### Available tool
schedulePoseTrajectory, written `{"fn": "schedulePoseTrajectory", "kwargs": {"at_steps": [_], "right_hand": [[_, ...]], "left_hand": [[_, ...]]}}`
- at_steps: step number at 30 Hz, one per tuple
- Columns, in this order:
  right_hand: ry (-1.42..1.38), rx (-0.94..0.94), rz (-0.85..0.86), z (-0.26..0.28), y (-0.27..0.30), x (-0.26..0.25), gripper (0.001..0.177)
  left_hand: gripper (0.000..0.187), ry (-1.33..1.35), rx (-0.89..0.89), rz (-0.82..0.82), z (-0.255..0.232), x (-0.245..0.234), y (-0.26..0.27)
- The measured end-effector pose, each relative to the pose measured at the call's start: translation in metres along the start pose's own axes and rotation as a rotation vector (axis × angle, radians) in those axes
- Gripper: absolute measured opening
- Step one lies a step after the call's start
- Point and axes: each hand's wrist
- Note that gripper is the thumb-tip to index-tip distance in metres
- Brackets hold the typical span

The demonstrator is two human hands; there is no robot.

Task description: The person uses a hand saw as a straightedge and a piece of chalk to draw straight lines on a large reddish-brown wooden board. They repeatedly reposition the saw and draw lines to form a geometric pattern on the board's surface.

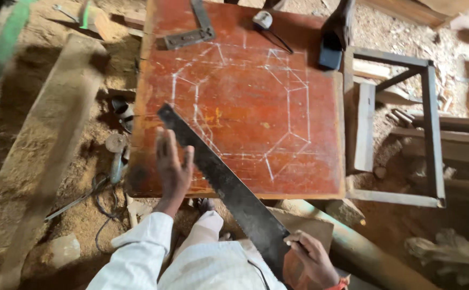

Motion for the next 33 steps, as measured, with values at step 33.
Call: {"fn": "schedulePoseTrajectory", "kwargs": {"at_steps": [33], "right_hand": [[-0.653,-0.028,-0.276,-0.018,-0.157,-0.089,0.034]], "left_hand": [[0.064,-0.499,-0.428,0.264,-0.051,-0.226,-0.048]]}}
Point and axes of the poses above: each hand's wrist, its own y-axis away from the middle knuckle, its own x-axis out of the palm, z = x × y, and after that the axes turned 4 degrees about -z, right-handed
